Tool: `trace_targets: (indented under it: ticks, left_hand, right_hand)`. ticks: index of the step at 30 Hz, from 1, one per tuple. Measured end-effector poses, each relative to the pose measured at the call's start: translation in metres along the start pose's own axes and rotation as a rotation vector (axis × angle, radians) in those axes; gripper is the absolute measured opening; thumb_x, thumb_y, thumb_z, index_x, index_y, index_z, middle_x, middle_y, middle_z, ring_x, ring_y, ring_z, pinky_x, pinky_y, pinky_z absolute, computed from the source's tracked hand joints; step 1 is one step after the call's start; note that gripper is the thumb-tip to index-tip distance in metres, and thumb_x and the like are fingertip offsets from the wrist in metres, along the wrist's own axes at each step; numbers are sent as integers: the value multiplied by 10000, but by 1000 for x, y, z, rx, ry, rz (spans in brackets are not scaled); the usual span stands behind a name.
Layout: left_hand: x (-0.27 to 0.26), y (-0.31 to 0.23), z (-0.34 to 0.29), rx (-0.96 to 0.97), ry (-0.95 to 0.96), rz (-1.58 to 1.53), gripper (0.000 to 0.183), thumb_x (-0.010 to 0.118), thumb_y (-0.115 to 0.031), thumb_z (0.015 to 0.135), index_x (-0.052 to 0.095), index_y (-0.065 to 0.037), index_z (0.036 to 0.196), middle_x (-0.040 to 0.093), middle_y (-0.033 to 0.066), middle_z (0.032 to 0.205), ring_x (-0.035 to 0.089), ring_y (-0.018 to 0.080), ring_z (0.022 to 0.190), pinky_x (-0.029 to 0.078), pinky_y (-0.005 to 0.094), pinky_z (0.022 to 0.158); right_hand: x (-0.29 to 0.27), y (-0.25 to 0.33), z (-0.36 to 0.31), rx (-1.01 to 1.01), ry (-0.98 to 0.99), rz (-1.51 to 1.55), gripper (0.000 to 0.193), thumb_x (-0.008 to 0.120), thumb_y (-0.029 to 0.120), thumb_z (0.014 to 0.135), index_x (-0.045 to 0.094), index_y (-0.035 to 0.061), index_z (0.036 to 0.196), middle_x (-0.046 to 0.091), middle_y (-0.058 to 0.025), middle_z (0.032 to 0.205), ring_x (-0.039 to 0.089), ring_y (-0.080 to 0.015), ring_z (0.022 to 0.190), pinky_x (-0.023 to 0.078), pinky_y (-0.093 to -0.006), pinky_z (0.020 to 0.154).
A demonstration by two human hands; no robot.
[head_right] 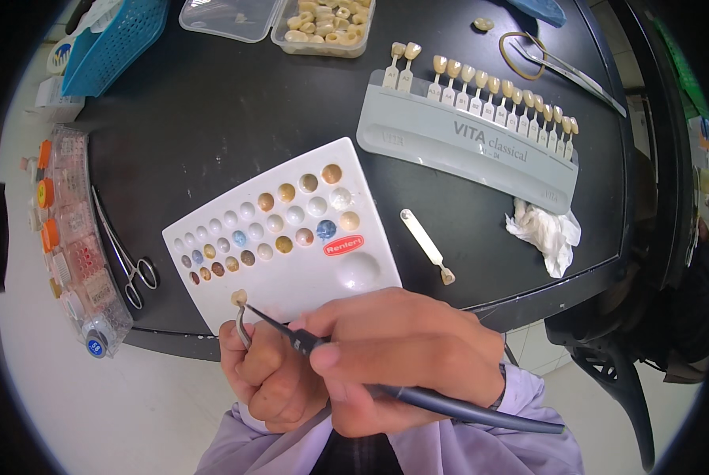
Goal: The person uses a fine brush to apply color pigments from a palette onto a small dental crown held with tweezers. They repeatedly dip the brush into different wells on the palette and carefully paint the crown, occasionally comparing it to a shade guide.
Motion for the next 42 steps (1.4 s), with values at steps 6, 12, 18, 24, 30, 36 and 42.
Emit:
trace_targets:
  ticks: [6, 12, 18, 24, 30, 36, 42]
  left_hand:
    - [5, 0, 2, 20, -65, 21, 463, 317, -425, 904, 274, -141, 540, 289, -8, 397, 215, 66, 283, 176, 194, 230]
    - [3, 3, 2, -3, -59, -22, 467, 297, -431, 909, 289, -134, 548, 323, 9, 427, 199, 65, 301, 198, 193, 240]
    - [3, 1, 1, 47, -132, 75, 449, 267, -440, 923, 311, -123, 608, 320, 14, 460, 211, 62, 329, 224, 189, 244]
    - [4, 3, 2, 37, -168, 80, 446, 273, -439, 925, 303, -122, 612, 318, 10, 480, 202, 60, 364, 232, 188, 246]
    - [1, 3, 3, 52, -238, 198, 418, 287, -429, 931, 320, -106, 669, 331, 22, 560, 227, 64, 396, 254, 189, 260]
    - [-1, 3, 6, 89, -307, 329, 418, 301, -433, 935, 333, -91, 698, 337, 48, 608, 235, 75, 389, 236, 189, 276]
    - [-3, 3, 6, 88, -333, 407, 406, 296, -430, 940, 336, -88, 724, 330, 51, 622, 271, 79, 382, 225, 191, 286]
  right_hand:
    - [-1, -1, -1, 18, -25, 38, 230, 618, -73, 636, 560, -47, 857, 599, -179, 739, 648, -284, 687, 532, -308, 597]
    - [-4, 3, -1, 25, -6, 80, 233, 620, -65, 651, 559, -53, 876, 591, -179, 759, 643, -283, 694, 533, -320, 619]
    - [-1, -4, -1, 23, -79, 60, 216, 620, -51, 669, 551, -56, 873, 581, -175, 754, 635, -275, 658, 539, -332, 615]
    - [-1, 1, 1, -24, -17, -37, 237, 612, -51, 666, 537, -69, 890, 568, -159, 736, 630, -273, 640, 554, -371, 631]
    - [-7, 0, 2, -41, -75, 41, 236, 598, -59, 651, 539, -38, 879, 557, -151, 758, 625, -270, 659, 556, -374, 642]
    - [-6, 0, 1, -14, -12, -76, 263, 592, -72, 644, 538, -28, 897, 531, -130, 787, 609, -253, 675, 558, -363, 649]
    - [-6, 1, 5, 16, 61, -168, 250, 593, -67, 655, 534, -28, 895, 523, -119, 779, 604, -248, 708, 556, -360, 654]
Point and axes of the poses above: each hand's wrist, its own z-axis towards the middle knuckle, its own x-axis out of the palm, y = z × x, the point moved 4 cm from there along z, towards the middle knuckle
